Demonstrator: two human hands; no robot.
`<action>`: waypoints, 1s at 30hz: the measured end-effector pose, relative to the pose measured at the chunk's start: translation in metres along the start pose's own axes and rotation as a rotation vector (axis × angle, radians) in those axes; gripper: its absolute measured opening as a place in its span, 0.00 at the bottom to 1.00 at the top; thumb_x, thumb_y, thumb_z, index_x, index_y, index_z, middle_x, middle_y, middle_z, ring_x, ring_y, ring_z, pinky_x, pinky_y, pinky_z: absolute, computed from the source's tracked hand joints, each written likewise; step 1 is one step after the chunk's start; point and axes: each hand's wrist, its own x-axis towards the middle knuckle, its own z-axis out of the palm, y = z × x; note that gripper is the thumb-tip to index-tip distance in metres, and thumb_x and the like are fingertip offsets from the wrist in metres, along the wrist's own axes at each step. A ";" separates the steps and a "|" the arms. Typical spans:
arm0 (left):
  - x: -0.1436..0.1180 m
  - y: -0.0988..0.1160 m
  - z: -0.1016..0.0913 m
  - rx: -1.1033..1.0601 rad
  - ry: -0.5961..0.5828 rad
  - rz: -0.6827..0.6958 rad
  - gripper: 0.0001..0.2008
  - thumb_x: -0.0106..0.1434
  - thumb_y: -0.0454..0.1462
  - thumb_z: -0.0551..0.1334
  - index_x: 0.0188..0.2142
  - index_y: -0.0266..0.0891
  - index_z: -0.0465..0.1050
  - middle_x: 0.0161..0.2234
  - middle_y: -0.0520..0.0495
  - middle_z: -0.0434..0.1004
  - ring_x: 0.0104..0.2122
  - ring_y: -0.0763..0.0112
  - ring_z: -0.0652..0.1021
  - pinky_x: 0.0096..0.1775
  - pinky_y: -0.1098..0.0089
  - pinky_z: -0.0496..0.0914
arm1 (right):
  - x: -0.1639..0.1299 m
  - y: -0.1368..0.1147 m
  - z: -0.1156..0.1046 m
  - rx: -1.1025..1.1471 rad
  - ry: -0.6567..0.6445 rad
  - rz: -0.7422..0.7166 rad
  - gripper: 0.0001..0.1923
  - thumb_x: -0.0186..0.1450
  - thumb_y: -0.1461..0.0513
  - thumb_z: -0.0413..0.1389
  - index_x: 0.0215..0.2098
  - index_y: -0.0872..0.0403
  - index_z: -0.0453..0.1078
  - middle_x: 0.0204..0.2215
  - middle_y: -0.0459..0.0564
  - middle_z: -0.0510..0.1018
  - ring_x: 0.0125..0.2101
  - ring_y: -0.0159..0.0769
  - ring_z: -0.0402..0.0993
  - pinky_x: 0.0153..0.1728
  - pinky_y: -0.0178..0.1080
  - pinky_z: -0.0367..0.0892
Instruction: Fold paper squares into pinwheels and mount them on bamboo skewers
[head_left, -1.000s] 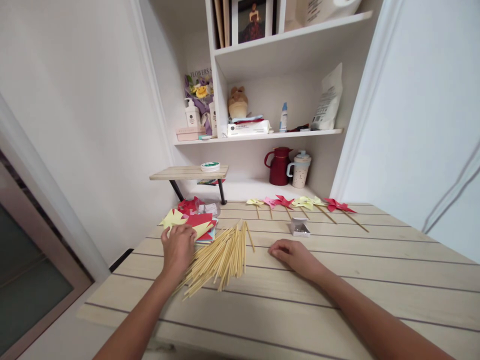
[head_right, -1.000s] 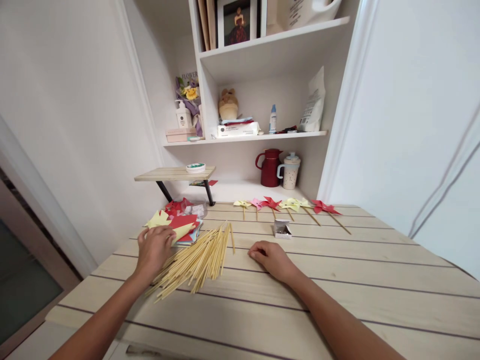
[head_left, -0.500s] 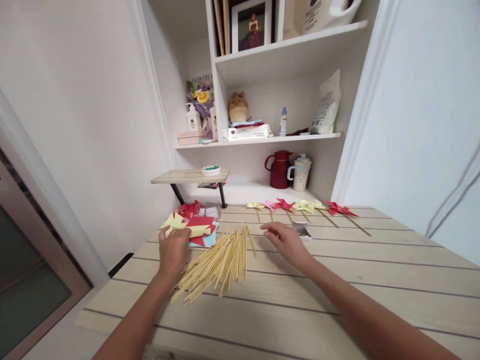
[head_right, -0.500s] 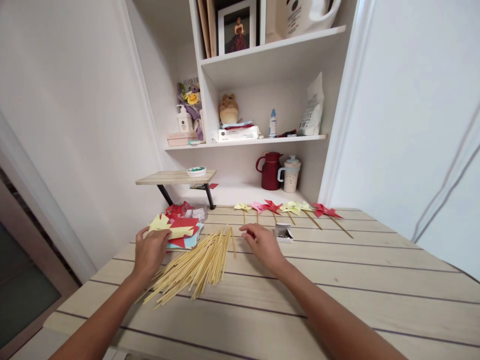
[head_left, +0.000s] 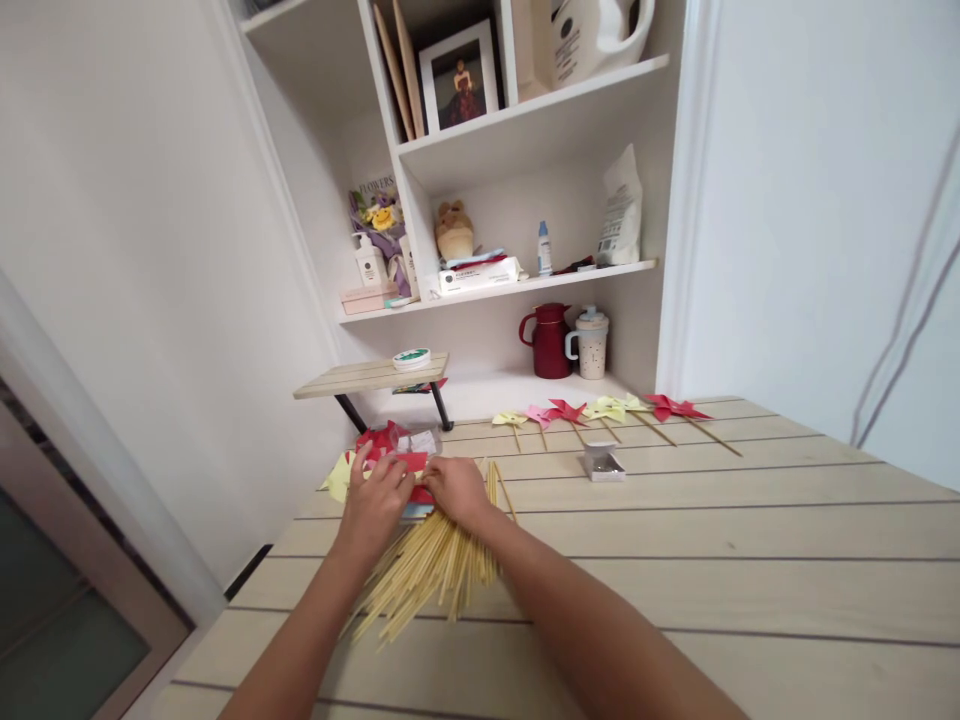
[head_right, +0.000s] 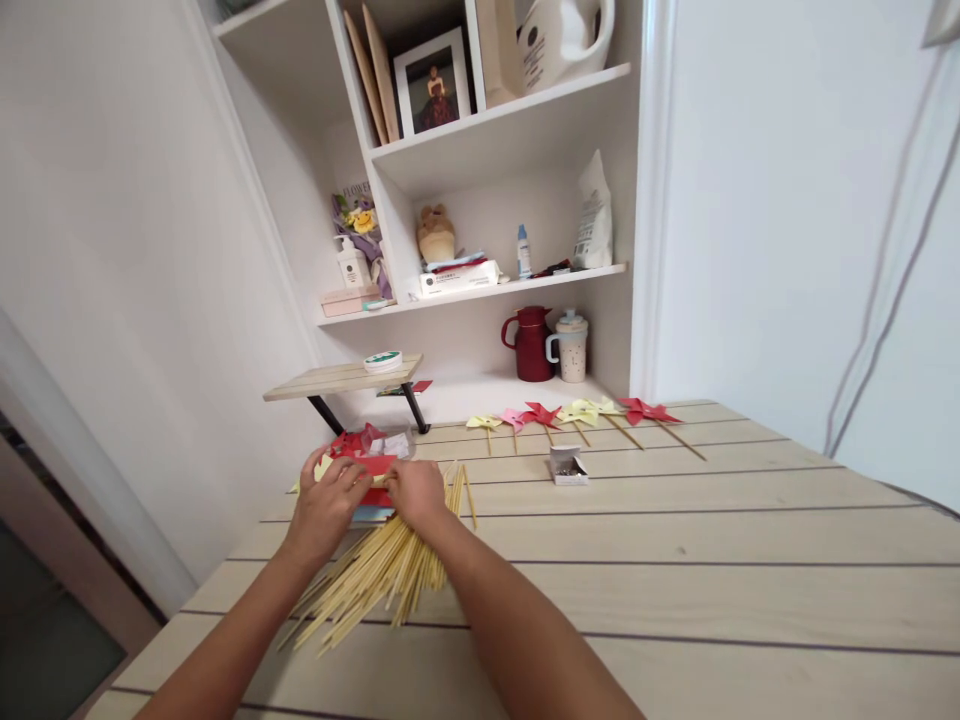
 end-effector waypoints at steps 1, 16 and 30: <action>-0.002 0.000 0.002 0.008 0.045 -0.038 0.14 0.68 0.31 0.53 0.44 0.45 0.76 0.47 0.44 0.80 0.51 0.57 0.74 0.62 0.46 0.47 | 0.001 0.004 0.004 0.016 0.023 0.052 0.08 0.62 0.63 0.56 0.35 0.51 0.78 0.34 0.50 0.83 0.37 0.43 0.76 0.41 0.39 0.63; -0.022 0.011 0.023 -0.238 -0.164 -0.093 0.12 0.66 0.35 0.58 0.47 0.42 0.76 0.52 0.38 0.76 0.55 0.50 0.71 0.59 0.47 0.54 | 0.011 0.008 0.029 0.381 0.101 0.210 0.09 0.59 0.56 0.57 0.30 0.49 0.78 0.28 0.44 0.82 0.31 0.40 0.75 0.37 0.38 0.66; -0.013 0.011 -0.001 -0.473 0.073 -0.408 0.13 0.64 0.34 0.55 0.35 0.43 0.80 0.46 0.39 0.81 0.47 0.51 0.77 0.54 0.49 0.62 | -0.028 0.053 -0.087 0.845 0.170 0.356 0.18 0.55 0.51 0.63 0.36 0.54 0.75 0.35 0.55 0.83 0.33 0.41 0.80 0.37 0.42 0.72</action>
